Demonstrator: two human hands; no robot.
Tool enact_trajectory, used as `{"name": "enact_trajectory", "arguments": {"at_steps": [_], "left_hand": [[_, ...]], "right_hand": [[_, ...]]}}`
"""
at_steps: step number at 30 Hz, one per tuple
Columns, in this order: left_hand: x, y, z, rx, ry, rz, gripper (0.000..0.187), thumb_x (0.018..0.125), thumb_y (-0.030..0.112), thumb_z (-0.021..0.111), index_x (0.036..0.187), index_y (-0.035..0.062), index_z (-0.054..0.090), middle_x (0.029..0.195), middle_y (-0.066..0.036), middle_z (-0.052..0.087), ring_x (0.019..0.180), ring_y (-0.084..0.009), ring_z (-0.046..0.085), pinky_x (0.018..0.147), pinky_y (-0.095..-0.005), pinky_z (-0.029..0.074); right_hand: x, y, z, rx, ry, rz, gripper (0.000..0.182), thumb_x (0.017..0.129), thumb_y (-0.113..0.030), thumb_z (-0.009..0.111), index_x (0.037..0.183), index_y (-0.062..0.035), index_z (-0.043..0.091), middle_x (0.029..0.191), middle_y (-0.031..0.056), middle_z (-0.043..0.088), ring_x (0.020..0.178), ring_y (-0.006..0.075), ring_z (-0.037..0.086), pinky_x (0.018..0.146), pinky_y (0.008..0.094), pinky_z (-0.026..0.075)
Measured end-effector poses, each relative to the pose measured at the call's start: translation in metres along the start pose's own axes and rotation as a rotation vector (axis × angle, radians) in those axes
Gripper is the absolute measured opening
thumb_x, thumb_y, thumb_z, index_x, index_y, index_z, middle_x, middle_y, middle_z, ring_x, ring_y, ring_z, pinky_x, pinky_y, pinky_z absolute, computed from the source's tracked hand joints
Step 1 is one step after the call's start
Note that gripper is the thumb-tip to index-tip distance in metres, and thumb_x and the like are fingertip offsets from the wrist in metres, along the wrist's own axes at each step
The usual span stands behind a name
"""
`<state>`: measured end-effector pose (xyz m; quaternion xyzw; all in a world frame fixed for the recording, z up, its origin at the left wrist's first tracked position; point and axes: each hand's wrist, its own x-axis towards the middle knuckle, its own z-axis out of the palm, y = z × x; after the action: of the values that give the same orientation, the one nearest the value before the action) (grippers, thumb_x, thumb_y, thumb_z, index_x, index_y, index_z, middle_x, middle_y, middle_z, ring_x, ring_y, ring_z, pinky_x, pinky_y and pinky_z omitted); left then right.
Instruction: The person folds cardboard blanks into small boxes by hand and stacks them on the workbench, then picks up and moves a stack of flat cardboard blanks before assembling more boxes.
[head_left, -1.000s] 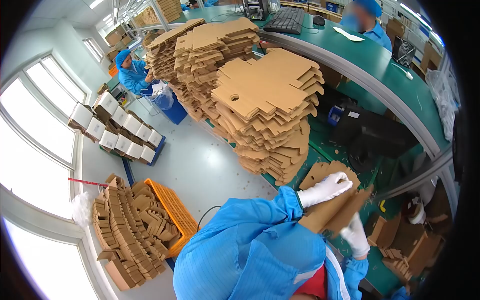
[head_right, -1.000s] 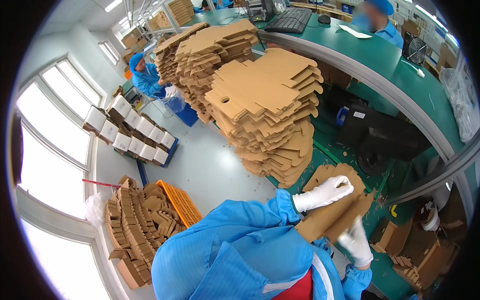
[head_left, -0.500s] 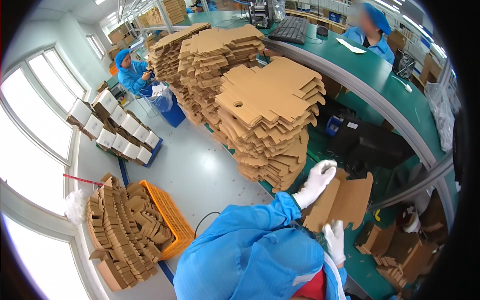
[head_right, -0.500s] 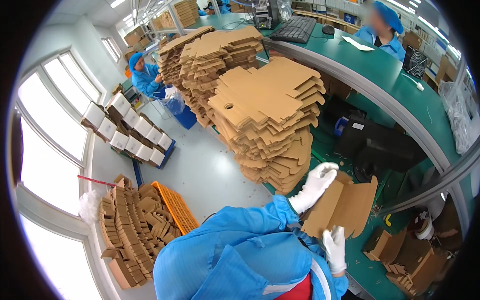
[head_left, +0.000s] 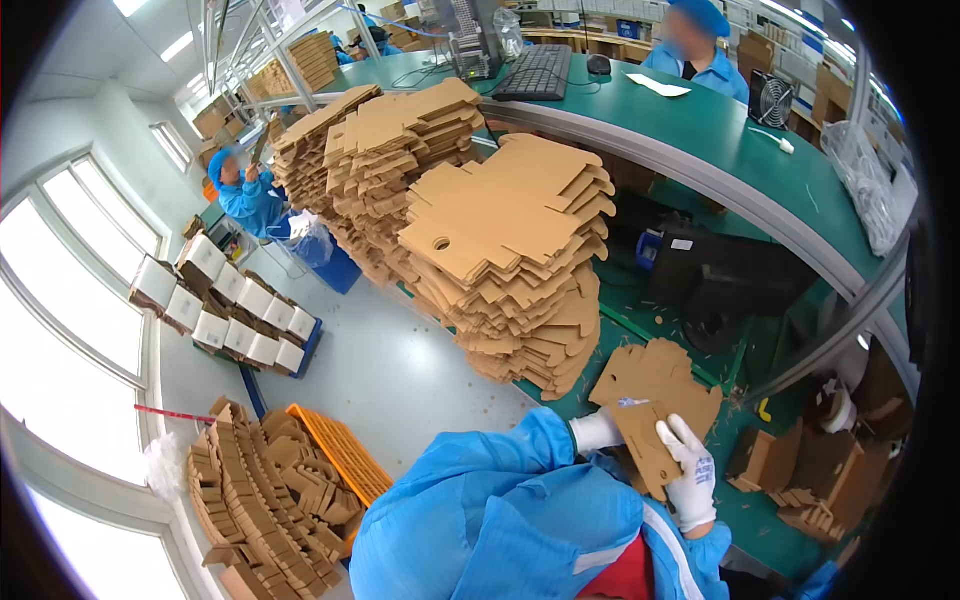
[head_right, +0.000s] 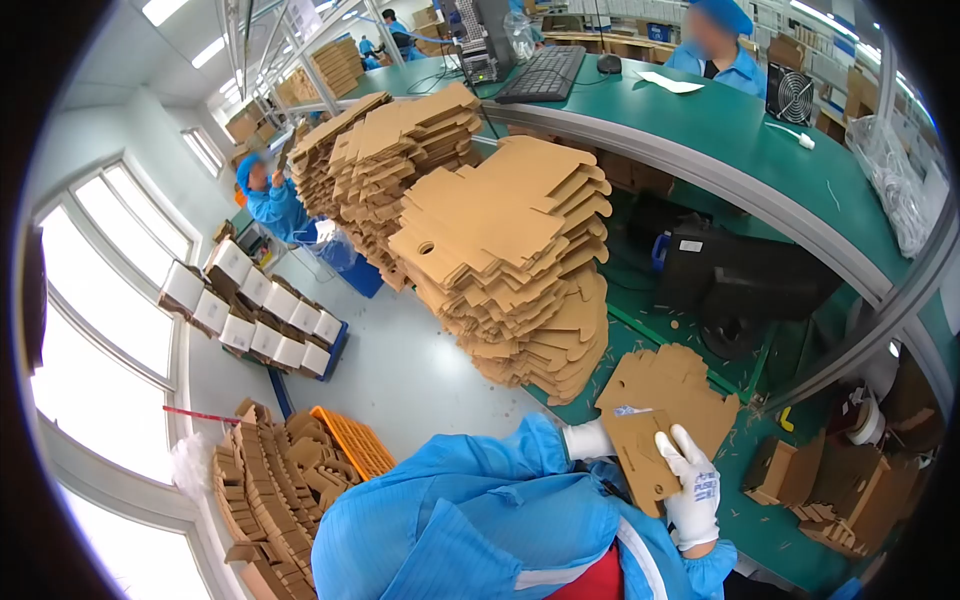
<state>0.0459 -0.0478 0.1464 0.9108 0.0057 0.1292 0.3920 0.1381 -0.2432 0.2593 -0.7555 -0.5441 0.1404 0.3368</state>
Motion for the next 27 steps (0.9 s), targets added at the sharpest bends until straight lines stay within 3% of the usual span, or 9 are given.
{"name": "enact_trajectory", "arguments": {"at_steps": [4, 5, 6, 9, 11, 14, 18, 23, 27], "left_hand": [[0.005, -0.040, 0.049, 0.132, -0.046, -0.406, 0.033, 0.090, 0.016, 0.059, 0.121, 0.0060, 0.060, 0.105, -0.015, 0.069, 0.097, -0.0355, 0.065, 0.082, -0.0402, 0.053], [0.003, 0.001, 0.010, 0.006, 0.222, -0.227, 0.042, 0.090, 0.015, 0.058, 0.130, 0.0058, 0.055, 0.089, -0.014, 0.068, 0.080, -0.0281, 0.067, 0.073, -0.0376, 0.054], [0.012, 0.025, -0.029, -0.468, -0.101, -0.503, 0.055, 0.093, 0.017, 0.057, 0.146, 0.0097, 0.042, 0.085, -0.008, 0.062, 0.069, -0.0173, 0.060, 0.064, -0.0337, 0.054], [0.020, 0.033, -0.057, -0.843, -0.079, -0.577, 0.070, 0.096, 0.020, 0.050, 0.158, 0.0144, 0.017, 0.128, -0.007, 0.060, 0.091, -0.0211, 0.063, 0.066, -0.0324, 0.057], [0.024, 0.009, -0.036, -1.048, 0.326, -0.696, 0.069, 0.098, 0.024, 0.052, 0.157, 0.0135, 0.017, 0.142, -0.007, 0.047, 0.084, -0.0135, 0.059, 0.061, -0.0291, 0.056], [0.020, 0.001, -0.036, -1.114, 0.132, -0.736, 0.070, 0.098, 0.023, 0.050, 0.156, 0.0054, 0.017, 0.159, -0.009, 0.028, 0.119, -0.0218, 0.051, 0.067, -0.0351, 0.059], [0.020, -0.003, -0.037, -1.029, 0.041, -0.662, 0.071, 0.093, 0.017, 0.050, 0.155, 0.0017, 0.018, 0.159, -0.015, 0.025, 0.082, -0.0168, 0.063, 0.052, -0.0271, 0.056], [0.025, 0.007, -0.030, -0.807, 0.170, -0.705, 0.065, 0.092, 0.019, 0.052, 0.151, 0.0023, 0.029, 0.085, -0.007, 0.062, 0.055, -0.0116, 0.054, 0.044, -0.0280, 0.050], [0.031, 0.012, 0.007, -0.844, 0.434, -0.659, 0.061, 0.094, 0.019, 0.054, 0.149, 0.0040, 0.034, 0.092, -0.010, 0.062, 0.057, -0.0134, 0.056, 0.044, -0.0277, 0.048]], "right_hand": [[0.006, 0.058, 0.009, 0.170, 0.060, -0.104, 0.055, 0.076, 0.008, 0.059, 0.129, -0.0051, 0.062, 0.130, 0.0170, 0.062, 0.123, 0.0320, 0.058, 0.106, 0.0366, 0.043], [0.005, 0.077, 0.015, 0.179, 0.125, 0.005, 0.054, 0.079, 0.007, 0.060, 0.132, -0.0023, 0.060, 0.131, 0.0170, 0.062, 0.124, 0.0309, 0.057, 0.107, 0.0357, 0.041], [0.005, 0.085, 0.023, 0.188, 0.258, 0.135, 0.055, 0.082, 0.004, 0.063, 0.136, -0.0024, 0.055, 0.135, 0.0176, 0.059, 0.126, 0.0301, 0.055, 0.108, 0.0348, 0.040], [0.004, 0.068, 0.011, 0.200, 0.476, 0.176, 0.048, 0.090, -0.005, 0.059, 0.138, -0.0014, 0.051, 0.145, 0.0174, 0.049, 0.136, 0.0323, 0.043, 0.113, 0.0379, 0.033], [-0.008, 0.067, 0.009, -0.026, 0.462, 0.051, 0.031, 0.093, -0.013, 0.055, 0.122, -0.0016, 0.062, 0.149, 0.0173, 0.043, 0.143, 0.0352, 0.033, 0.117, 0.0430, 0.025], [-0.017, 0.094, 0.023, 0.169, 0.367, 0.154, 0.026, 0.093, -0.015, 0.061, 0.115, -0.0009, 0.064, 0.153, 0.0165, 0.038, 0.144, 0.0323, 0.033, 0.118, 0.0415, 0.023], [-0.005, 0.069, 0.007, 0.389, 0.471, 0.226, 0.066, 0.083, -0.011, 0.070, 0.143, 0.0005, 0.046, 0.154, 0.0171, 0.037, 0.143, 0.0315, 0.033, 0.117, 0.0374, 0.026], [0.006, 0.035, 0.003, 0.342, 0.300, 0.148, 0.058, 0.097, -0.017, 0.050, 0.150, 0.0000, 0.033, 0.159, 0.0156, 0.029, 0.147, 0.0269, 0.027, 0.120, 0.0358, 0.018], [0.024, 0.034, 0.017, 0.783, 0.629, -0.070, 0.065, 0.107, -0.032, 0.036, 0.155, 0.0028, 0.011, 0.160, 0.0173, 0.023, 0.148, 0.0250, 0.023, 0.121, 0.0354, 0.013]]}}
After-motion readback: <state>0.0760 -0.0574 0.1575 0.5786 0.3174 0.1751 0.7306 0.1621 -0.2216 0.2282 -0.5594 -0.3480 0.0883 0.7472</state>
